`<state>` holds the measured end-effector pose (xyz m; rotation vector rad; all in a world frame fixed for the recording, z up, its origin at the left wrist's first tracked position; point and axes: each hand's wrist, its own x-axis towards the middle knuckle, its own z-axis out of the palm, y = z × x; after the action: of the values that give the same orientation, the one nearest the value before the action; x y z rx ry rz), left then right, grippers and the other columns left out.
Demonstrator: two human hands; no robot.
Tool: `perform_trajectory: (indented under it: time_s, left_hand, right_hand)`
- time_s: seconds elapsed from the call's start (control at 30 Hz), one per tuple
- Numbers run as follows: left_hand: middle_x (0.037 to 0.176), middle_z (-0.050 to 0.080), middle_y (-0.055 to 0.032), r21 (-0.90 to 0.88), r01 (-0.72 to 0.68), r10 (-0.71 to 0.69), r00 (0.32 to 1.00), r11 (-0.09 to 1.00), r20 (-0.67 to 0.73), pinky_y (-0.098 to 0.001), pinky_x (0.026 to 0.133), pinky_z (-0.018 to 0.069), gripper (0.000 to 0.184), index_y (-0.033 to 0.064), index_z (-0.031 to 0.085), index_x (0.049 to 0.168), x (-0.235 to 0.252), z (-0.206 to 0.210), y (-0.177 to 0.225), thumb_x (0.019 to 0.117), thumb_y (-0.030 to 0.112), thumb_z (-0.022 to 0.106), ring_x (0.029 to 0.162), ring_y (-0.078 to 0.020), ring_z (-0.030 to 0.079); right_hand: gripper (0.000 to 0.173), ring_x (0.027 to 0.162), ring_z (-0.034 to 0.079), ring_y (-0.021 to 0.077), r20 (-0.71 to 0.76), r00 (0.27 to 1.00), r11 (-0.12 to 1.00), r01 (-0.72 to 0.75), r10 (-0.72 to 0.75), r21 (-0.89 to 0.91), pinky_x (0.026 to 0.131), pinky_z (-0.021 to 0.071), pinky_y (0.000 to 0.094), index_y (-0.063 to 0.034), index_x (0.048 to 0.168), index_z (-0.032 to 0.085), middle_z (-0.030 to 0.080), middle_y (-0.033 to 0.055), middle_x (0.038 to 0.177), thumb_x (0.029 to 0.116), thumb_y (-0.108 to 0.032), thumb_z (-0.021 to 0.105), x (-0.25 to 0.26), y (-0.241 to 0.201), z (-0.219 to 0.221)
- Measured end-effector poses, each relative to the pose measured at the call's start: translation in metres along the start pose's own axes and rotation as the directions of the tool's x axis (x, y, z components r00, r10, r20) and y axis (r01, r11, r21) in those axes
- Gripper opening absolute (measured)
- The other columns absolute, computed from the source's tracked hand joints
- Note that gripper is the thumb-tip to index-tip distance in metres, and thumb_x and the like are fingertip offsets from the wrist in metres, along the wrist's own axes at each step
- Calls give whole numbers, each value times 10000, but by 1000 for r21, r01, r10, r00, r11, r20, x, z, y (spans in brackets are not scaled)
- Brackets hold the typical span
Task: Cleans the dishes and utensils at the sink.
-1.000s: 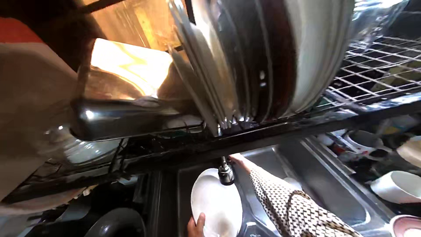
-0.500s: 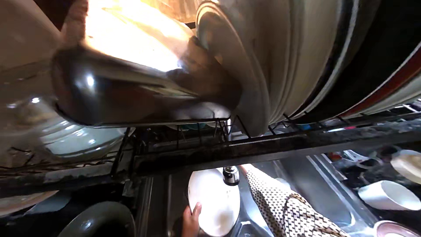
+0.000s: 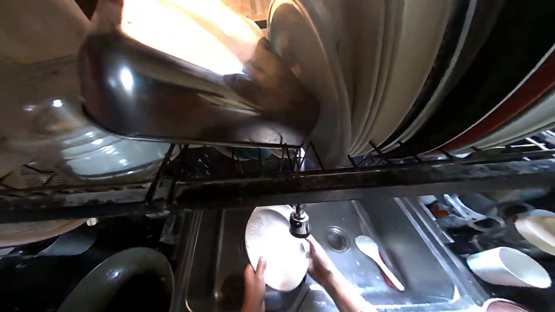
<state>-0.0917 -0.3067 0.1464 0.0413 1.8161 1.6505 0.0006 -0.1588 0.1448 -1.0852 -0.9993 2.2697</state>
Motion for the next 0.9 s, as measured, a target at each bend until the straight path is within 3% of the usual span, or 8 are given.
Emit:
perform_trajectory:
  time_s: [0.1,0.2,0.3,0.37,0.43,0.67,0.8,0.9]
  left_hand:
    - [1118,672,-215,32,-25,23,999,999,44,-328,925,551,326,-130,549,1257,7,6,-6,1068,134,530,999,-172,672]
    - [1299,612,-284,263,-58,37,996,963,83,-416,1051,506,502,-104,427,1428,22,2,-8,1045,175,594,1192,-294,635]
    - [1593,364,-274,712,-215,158,977,668,146,-551,1170,373,867,-14,161,1615,39,-1,1,990,333,652,1431,-401,450]
    - [1683,115,-278,835,-340,230,937,432,263,-643,1240,105,856,12,183,1628,46,4,5,994,428,580,1562,-444,132]
    - [1690,110,-265,840,-447,208,893,307,399,-679,1226,3,752,51,323,1601,48,14,10,1035,533,443,1572,-452,22]
    - [1704,184,-155,586,-706,192,689,397,699,-628,1254,-17,684,50,325,1602,47,58,10,1092,500,245,1593,-321,85]
    - [1719,90,-170,835,-504,115,864,222,491,-734,1194,12,722,238,161,1662,91,37,11,1054,598,310,1583,-393,75]
    - [1480,528,-245,867,-222,17,971,447,240,-630,1182,299,859,72,205,1630,102,16,20,1018,614,468,1389,-399,500]
  right_hand:
    - [246,848,690,149,-51,998,999,-37,35,-38,779,593,331,26,1258,533,687,101,964,1035,-77,531,-16,21,3]
    - [255,825,690,146,-81,997,996,12,-19,-88,768,598,323,54,1242,525,680,109,939,996,-1,557,-15,26,1]
    - [238,809,684,142,-73,996,993,33,-41,-117,759,594,320,60,1236,524,673,109,924,1004,5,536,-16,30,-1]
    - [292,804,666,125,-77,996,985,35,-49,-172,755,581,305,67,1289,501,654,106,935,1007,-4,526,-19,31,0]
    - [338,828,665,131,-74,996,980,25,-40,-196,769,578,313,64,1334,478,652,118,970,1010,-14,532,-23,31,1]
    - [421,918,689,153,30,992,958,129,-125,-255,802,595,350,1,1413,448,676,121,1063,998,-47,504,-26,27,1]
    - [544,816,643,164,-92,990,940,69,-105,-333,727,562,340,4,1514,343,620,162,1048,996,11,511,-31,22,-2]
    - [556,845,645,182,-138,984,947,62,-110,-316,747,563,357,0,1511,370,629,182,1080,984,27,544,-25,26,-8]
